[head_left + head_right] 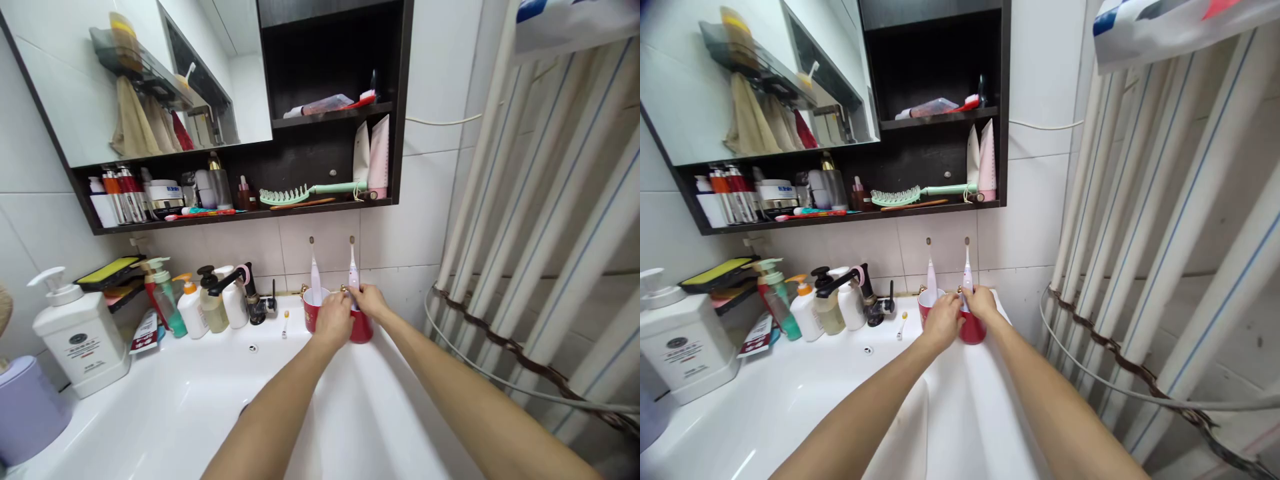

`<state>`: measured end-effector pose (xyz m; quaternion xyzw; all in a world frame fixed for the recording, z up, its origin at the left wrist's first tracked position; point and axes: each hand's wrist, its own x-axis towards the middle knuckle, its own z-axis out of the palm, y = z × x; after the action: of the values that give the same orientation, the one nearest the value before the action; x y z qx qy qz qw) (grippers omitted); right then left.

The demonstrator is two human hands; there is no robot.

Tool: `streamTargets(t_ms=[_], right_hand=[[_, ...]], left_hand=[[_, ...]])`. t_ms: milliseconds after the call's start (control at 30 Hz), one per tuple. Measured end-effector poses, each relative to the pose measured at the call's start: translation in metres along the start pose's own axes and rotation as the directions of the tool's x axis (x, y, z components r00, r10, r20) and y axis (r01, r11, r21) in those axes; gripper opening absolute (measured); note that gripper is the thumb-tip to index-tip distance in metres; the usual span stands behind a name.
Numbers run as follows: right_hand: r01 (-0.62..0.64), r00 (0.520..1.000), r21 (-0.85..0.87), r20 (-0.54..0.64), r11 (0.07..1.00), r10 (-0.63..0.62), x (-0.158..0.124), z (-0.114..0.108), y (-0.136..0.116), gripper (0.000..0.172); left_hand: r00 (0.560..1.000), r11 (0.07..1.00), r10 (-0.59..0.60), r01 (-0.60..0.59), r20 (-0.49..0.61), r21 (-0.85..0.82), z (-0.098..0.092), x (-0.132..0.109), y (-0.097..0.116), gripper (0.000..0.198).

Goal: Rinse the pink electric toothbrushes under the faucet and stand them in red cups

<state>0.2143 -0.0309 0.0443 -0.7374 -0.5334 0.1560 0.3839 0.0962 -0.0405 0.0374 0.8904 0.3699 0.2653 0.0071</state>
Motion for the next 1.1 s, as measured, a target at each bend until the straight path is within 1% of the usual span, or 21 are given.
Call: streamTargets(t_ms=[67, 100, 167, 233, 267, 300, 367, 500, 533, 600, 700, 800, 900, 1000, 1100], right_hand=[[0.015, 0.998, 0.014, -0.067, 1.000, -0.014, -0.005, -0.003, -0.002, 0.025], [0.022, 0.993, 0.021, -0.119, 1.000, -0.019, -0.009, -0.006, -0.005, 0.026], [0.045, 0.971, 0.030, -0.236, 0.999, -0.036, -0.022, -0.009, -0.012, 0.029], [0.093, 0.944, 0.036, -0.322, 0.995, -0.076, -0.038, -0.010, -0.022, 0.032], [0.127, 0.935, 0.039, -0.338, 0.991, -0.107, -0.047, -0.008, -0.028, 0.033], [0.163, 0.931, 0.044, -0.337, 0.986, -0.138, -0.055, -0.004, -0.033, 0.034], [0.215, 0.937, 0.065, -0.296, 0.974, -0.187, -0.070, 0.007, -0.040, 0.035], [0.211, 0.972, 0.112, -0.133, 0.971, -0.196, -0.096, 0.041, -0.044, 0.042], [0.210, 0.976, 0.121, -0.083, 0.970, -0.201, -0.103, 0.050, -0.044, 0.040], [0.220, 0.975, 0.140, 0.010, 0.965, -0.224, -0.116, 0.065, -0.043, 0.029], [0.233, 0.965, 0.172, 0.077, 0.957, -0.249, -0.134, 0.081, -0.046, 0.018], [0.224, 0.969, 0.212, 0.054, 0.951, -0.240, -0.149, 0.087, -0.049, 0.018], [0.213, 0.976, 0.268, -0.017, 0.940, -0.216, -0.160, 0.087, -0.050, 0.019], [0.215, 0.976, 0.332, -0.108, 0.918, -0.190, -0.171, 0.080, -0.052, 0.023], [0.252, 0.961, 0.384, -0.209, 0.888, -0.182, -0.182, 0.064, -0.059, 0.026]], left_hand=[[0.992, 0.995, -0.088, 0.092, -0.087, 0.047, -0.008, -0.005, -0.012, 0.028], [0.985, 0.986, -0.146, 0.152, -0.095, 0.062, -0.013, -0.008, -0.018, 0.029], [0.973, 0.971, -0.225, 0.229, -0.053, 0.071, -0.021, -0.014, -0.029, 0.026], [0.972, 0.971, -0.233, 0.233, 0.009, 0.057, -0.027, -0.021, -0.035, 0.019], [0.975, 0.974, -0.222, 0.221, 0.024, 0.046, -0.030, -0.026, -0.036, 0.017], [0.977, 0.977, -0.212, 0.211, 0.026, 0.037, -0.031, -0.032, -0.035, 0.016], [0.978, 0.979, -0.206, 0.205, 0.027, 0.013, -0.033, -0.049, -0.030, 0.016], [0.975, 0.967, -0.215, 0.220, 0.054, -0.124, -0.034, -0.099, -0.019, 0.018], [0.973, 0.961, -0.222, 0.229, 0.060, -0.155, -0.034, -0.112, -0.016, 0.019], [0.968, 0.947, -0.239, 0.250, 0.077, -0.200, -0.034, -0.134, -0.013, 0.022], [0.958, 0.926, -0.273, 0.287, 0.092, -0.244, -0.034, -0.156, -0.013, 0.024], [0.948, 0.916, -0.301, 0.318, 0.103, -0.245, -0.033, -0.167, -0.016, 0.021], [0.937, 0.916, -0.343, 0.351, 0.074, -0.194, -0.030, -0.174, -0.021, 0.015], [0.946, 0.918, -0.322, 0.319, 0.024, -0.236, -0.024, -0.176, -0.029, 0.013], [0.943, 0.905, -0.334, 0.318, -0.009, -0.284, -0.019, -0.177, -0.034, 0.012]])
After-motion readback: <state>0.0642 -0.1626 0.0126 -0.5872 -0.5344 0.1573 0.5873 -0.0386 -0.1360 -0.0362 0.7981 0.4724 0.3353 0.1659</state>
